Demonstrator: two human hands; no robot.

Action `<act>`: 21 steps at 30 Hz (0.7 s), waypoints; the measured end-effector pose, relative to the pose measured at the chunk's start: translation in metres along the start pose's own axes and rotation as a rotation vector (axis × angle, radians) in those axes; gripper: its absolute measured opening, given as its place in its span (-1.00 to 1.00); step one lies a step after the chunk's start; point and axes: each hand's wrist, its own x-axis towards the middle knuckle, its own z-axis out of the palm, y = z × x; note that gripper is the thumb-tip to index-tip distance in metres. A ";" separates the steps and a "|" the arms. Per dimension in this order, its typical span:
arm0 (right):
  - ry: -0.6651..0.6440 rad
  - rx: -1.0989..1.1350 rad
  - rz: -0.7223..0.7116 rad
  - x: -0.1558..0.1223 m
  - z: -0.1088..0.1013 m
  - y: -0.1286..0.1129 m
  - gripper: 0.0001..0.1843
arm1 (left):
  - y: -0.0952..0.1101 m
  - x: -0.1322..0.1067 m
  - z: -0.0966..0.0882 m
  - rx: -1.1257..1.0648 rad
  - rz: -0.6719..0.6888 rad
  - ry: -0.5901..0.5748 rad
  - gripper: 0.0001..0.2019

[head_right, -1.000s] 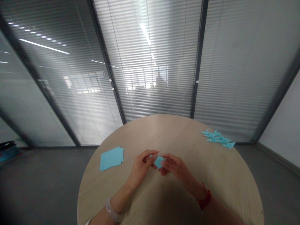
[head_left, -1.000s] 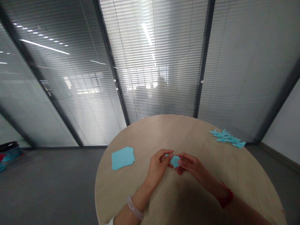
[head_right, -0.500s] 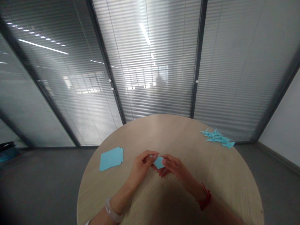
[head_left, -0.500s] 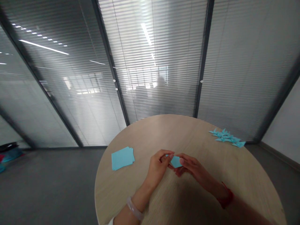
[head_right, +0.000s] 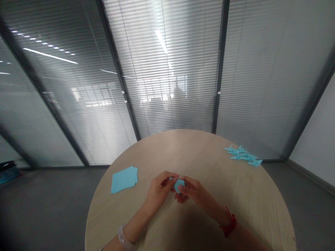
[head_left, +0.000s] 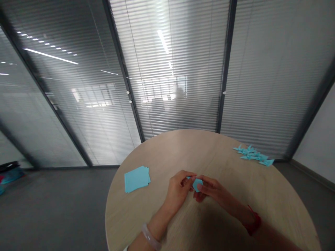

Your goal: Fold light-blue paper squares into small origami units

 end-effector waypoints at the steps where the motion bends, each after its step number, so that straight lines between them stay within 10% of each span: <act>1: 0.001 -0.012 0.003 0.001 -0.001 0.002 -0.50 | 0.000 0.000 0.000 0.008 0.002 -0.003 -0.78; 10: -0.030 -0.422 0.001 -0.010 0.010 0.005 -0.79 | -0.005 -0.001 0.002 0.049 0.012 -0.030 -0.75; 21: -0.008 -0.182 0.011 -0.004 0.004 0.018 -0.54 | -0.003 0.001 0.000 0.004 -0.008 0.065 -0.76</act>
